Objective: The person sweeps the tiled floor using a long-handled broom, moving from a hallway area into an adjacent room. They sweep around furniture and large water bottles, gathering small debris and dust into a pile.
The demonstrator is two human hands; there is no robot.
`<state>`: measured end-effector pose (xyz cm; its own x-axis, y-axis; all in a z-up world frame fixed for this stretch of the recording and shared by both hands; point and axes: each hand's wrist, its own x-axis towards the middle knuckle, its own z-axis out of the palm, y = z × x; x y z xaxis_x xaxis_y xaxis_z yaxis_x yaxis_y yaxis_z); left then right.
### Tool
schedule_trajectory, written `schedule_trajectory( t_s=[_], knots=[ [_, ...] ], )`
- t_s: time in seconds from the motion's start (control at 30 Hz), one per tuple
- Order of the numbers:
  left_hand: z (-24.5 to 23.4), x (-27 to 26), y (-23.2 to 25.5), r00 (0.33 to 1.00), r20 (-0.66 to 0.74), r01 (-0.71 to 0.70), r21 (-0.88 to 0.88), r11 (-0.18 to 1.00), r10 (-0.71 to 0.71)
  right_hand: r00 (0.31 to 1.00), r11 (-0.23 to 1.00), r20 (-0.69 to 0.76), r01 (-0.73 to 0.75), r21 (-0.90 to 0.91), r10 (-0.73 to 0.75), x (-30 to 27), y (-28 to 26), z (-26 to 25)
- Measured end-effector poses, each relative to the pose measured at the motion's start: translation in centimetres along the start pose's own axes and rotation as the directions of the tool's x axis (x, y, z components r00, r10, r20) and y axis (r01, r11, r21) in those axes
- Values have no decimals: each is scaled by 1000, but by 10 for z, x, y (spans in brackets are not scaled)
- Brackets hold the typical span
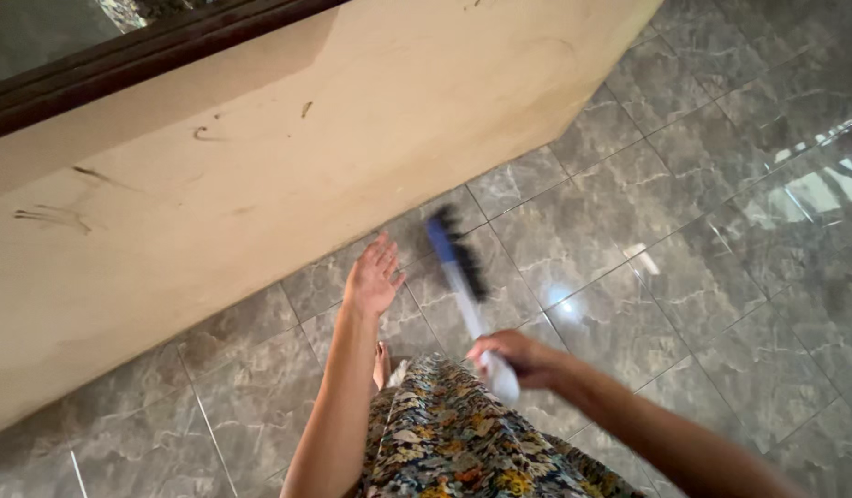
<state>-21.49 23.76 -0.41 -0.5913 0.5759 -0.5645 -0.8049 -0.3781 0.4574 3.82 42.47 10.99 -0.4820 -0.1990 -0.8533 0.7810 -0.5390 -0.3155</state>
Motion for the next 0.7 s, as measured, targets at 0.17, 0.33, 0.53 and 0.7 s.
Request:
schedule_trajectory(
  t_s=[0.17, 0.33, 0.53, 0.7],
  knots=[
    [6, 10, -8, 1000, 21, 3, -24, 1000, -2, 901, 992, 432, -87, 90, 40, 24, 14, 20],
    [0, -1, -7, 1000, -2, -13, -24, 1000, 13, 583, 839, 811, -464, 282, 49, 80, -39, -60],
    [-25, -17, 4, 998, -36, -51, -27, 998, 50, 908, 723, 420, -294, 625, 6, -84, -100, -135],
    [-54, -28, -1, 996, -82, -50, -49, 998, 46, 919, 893, 384, -97, 440, -89, -150, -127, -136]
  ],
)
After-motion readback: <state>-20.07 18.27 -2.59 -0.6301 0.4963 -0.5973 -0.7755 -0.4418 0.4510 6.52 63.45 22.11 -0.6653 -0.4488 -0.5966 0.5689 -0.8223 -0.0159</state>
